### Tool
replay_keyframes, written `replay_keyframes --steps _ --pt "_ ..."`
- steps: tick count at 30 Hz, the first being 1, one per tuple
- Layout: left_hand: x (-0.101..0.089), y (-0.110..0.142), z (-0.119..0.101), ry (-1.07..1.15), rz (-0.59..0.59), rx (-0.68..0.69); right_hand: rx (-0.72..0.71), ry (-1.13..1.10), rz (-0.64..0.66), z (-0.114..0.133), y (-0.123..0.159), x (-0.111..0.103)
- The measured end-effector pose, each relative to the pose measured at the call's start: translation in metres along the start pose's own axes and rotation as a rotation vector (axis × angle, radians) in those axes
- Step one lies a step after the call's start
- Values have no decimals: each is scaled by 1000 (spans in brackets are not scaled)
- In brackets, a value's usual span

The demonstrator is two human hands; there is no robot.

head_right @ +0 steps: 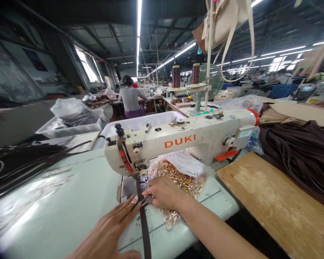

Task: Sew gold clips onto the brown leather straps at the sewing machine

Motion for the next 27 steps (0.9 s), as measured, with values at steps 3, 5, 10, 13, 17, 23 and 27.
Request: replay_keyframes --steps 3,5,10,13,17,23,27 --pt "-5 1 -5 -20 -41 16 -3 5 -10 -1 0 1" --pt "-9 2 -9 -43 -69 34 -3 16 -21 -2 0 3" --pt "-14 1 -17 -98 -119 122 -3 9 -39 -2 0 3" --pt "-15 1 -20 -139 -153 194 2 1 -50 -2 0 1" --pt "-10 0 -18 -198 -162 278 7 9 -71 -2 1 -2" --pt "6 -1 -8 -234 -215 455 14 31 -72 -2 1 -4" --pt "14 -1 0 -240 -260 494 22 28 -67 -2 1 -5"
Point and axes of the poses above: each hand's wrist, its own y-axis away from the middle knuckle, its own x-axis out of the palm, z = x × y, the point moved 10 cm from there along -y, towards the middle knuckle, and after that the axes turned 11 degrees about y, right-handed, at the moved point
